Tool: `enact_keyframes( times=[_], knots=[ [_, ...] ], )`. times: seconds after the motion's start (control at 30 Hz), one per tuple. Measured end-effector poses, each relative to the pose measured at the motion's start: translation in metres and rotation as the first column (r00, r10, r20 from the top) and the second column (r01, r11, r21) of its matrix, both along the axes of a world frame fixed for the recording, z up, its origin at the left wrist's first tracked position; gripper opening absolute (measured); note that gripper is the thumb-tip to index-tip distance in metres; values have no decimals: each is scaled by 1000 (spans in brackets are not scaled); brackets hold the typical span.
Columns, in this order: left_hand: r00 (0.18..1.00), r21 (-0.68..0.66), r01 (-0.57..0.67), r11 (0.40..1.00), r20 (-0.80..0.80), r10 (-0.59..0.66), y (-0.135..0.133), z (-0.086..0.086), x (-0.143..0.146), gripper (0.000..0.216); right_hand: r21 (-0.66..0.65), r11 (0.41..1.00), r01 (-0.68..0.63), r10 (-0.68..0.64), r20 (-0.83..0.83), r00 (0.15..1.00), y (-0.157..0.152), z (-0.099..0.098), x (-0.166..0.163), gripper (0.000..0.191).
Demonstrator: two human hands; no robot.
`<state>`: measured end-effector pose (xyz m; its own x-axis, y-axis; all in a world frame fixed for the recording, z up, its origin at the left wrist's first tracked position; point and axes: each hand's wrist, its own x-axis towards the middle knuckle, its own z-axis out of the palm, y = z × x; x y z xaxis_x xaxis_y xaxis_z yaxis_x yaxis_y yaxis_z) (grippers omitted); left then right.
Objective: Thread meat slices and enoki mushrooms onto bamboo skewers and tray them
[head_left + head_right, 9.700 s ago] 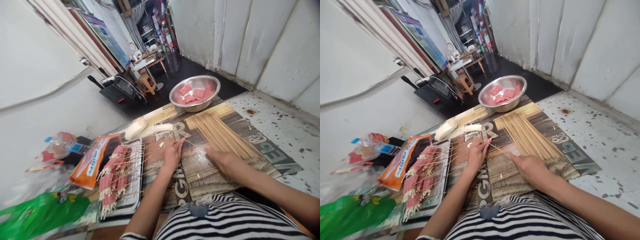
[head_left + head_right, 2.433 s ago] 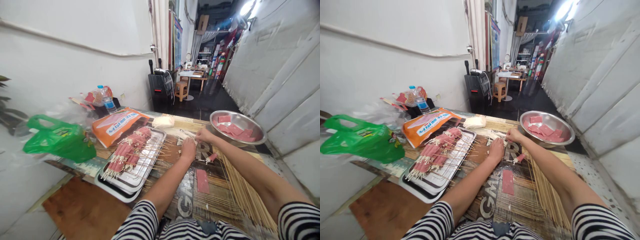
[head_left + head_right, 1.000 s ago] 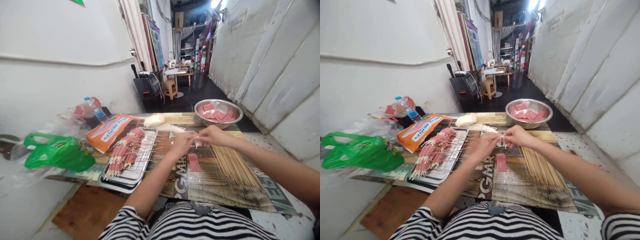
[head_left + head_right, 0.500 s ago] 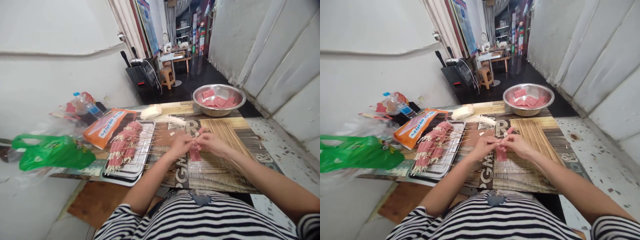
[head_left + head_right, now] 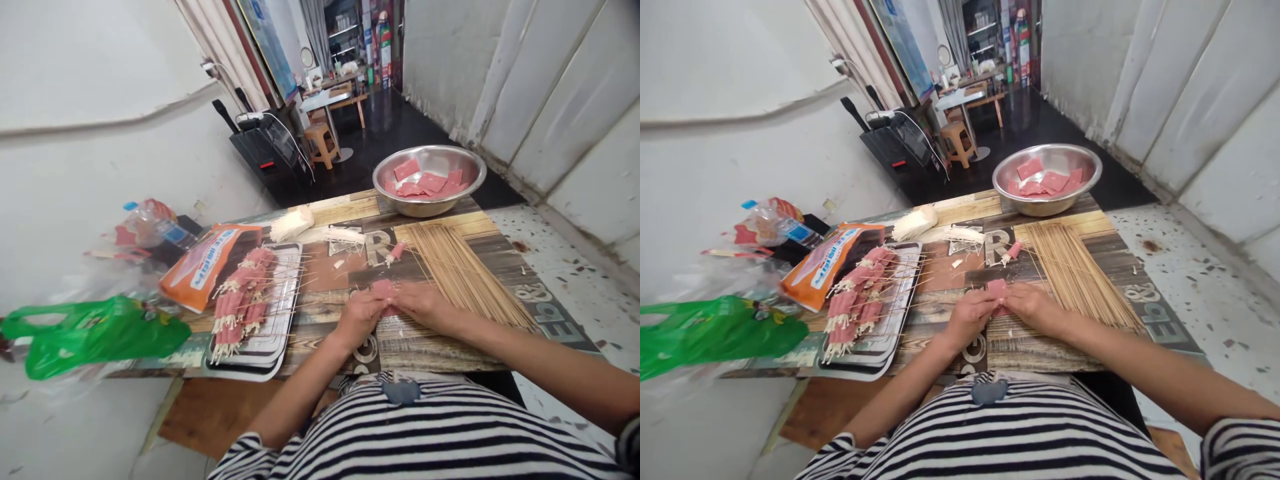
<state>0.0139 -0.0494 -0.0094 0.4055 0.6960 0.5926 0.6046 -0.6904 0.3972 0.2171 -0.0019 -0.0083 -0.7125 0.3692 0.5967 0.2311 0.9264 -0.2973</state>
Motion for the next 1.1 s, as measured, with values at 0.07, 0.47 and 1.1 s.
enact_keyframes(
  times=[0.07,0.47,1.1],
  knots=[
    [996,42,18,999,-88,-14,0,3,2,22,101,995,-8,6,13,1000,-1,-3,1,23],
    [894,-54,72,996,-439,-89,-7,21,-1,25,191,975,-109,35,355,934,-8,-4,7,28],
    [994,-133,-22,991,-113,7,-5,19,0,29,-635,724,268,-165,218,962,14,23,-7,10]
  ],
)
